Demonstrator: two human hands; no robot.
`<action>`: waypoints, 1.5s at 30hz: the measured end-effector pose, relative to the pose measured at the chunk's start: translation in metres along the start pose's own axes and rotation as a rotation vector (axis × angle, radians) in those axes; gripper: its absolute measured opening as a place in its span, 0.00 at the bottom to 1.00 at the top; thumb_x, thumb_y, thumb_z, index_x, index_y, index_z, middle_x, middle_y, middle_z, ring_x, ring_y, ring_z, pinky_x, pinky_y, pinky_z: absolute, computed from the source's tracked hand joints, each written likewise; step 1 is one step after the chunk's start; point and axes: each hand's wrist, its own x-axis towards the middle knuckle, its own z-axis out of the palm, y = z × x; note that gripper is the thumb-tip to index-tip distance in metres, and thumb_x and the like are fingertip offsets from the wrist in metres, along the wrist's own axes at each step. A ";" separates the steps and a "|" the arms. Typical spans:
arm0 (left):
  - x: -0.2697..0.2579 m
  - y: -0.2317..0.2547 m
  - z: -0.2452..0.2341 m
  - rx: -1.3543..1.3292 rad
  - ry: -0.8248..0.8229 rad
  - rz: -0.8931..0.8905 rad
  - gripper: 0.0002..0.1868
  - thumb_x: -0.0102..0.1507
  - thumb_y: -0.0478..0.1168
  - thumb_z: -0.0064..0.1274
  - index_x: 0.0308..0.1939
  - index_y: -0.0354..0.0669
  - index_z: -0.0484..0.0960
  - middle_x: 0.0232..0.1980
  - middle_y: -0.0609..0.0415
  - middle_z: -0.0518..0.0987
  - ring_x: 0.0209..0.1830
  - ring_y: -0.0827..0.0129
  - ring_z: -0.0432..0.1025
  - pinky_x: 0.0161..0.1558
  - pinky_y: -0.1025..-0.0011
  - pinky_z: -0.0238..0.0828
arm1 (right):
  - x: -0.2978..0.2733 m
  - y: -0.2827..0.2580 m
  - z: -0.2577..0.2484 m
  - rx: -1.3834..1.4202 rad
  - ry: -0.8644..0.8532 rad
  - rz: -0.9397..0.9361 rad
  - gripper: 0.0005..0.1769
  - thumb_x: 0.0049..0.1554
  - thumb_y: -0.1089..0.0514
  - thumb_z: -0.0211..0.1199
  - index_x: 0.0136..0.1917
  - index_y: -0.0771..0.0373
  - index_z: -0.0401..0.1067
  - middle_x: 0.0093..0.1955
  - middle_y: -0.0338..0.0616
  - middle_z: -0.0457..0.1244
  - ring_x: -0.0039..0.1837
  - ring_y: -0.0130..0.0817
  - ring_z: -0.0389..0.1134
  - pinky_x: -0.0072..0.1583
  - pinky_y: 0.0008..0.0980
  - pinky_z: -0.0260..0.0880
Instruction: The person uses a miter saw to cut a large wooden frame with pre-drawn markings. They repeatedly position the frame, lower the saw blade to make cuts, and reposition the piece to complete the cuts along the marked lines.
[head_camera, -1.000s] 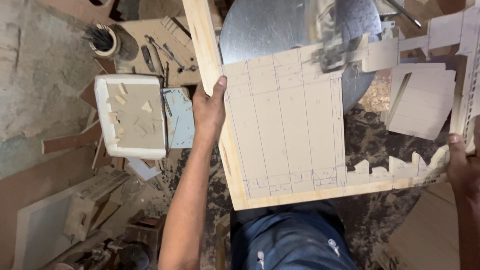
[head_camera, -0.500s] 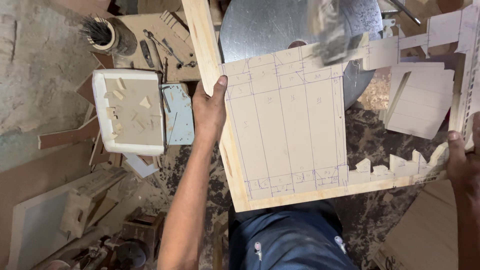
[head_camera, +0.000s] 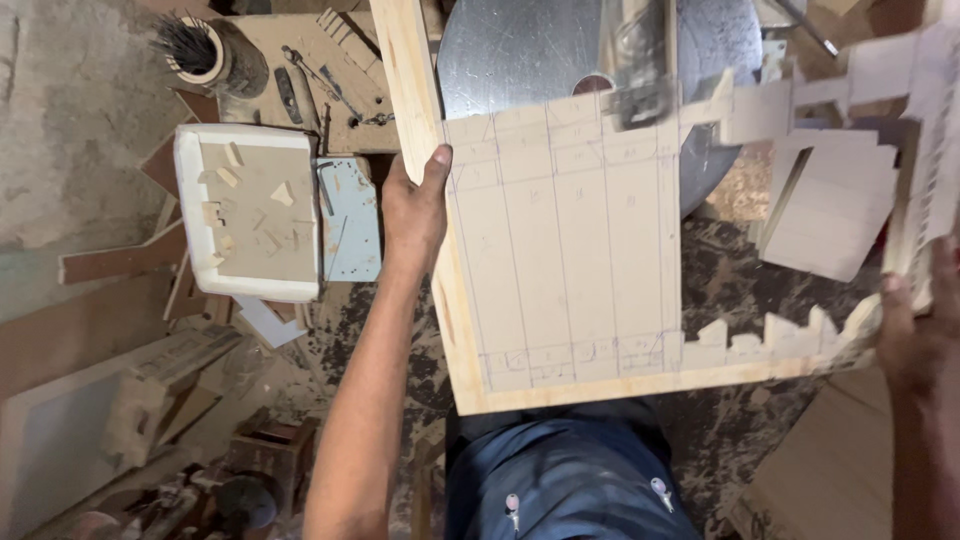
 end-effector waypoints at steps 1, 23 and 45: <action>-0.004 0.000 0.000 -0.003 0.000 -0.031 0.34 0.67 0.57 0.53 0.61 0.26 0.73 0.53 0.39 0.83 0.53 0.60 0.79 0.54 0.68 0.76 | -0.001 -0.005 -0.002 0.132 -0.042 0.180 0.28 0.69 0.71 0.58 0.80 0.73 0.56 0.62 0.66 0.64 0.57 0.51 0.71 0.53 0.37 0.76; -0.066 -0.027 0.035 -0.545 0.262 -0.220 0.29 0.68 0.46 0.49 0.67 0.29 0.63 0.46 0.40 0.80 0.33 0.62 0.73 0.35 0.65 0.76 | -0.005 -0.074 0.039 1.640 0.273 1.207 0.28 0.74 0.46 0.43 0.78 0.66 0.55 0.71 0.51 0.58 0.73 0.41 0.63 0.74 0.40 0.69; -0.049 -0.042 0.055 -0.294 0.355 -0.060 0.42 0.68 0.58 0.50 0.71 0.23 0.62 0.61 0.32 0.75 0.64 0.51 0.72 0.65 0.64 0.68 | 0.057 0.026 0.072 1.867 0.133 0.952 0.30 0.77 0.41 0.42 0.83 0.62 0.54 0.75 0.52 0.58 0.71 0.43 0.65 0.72 0.42 0.71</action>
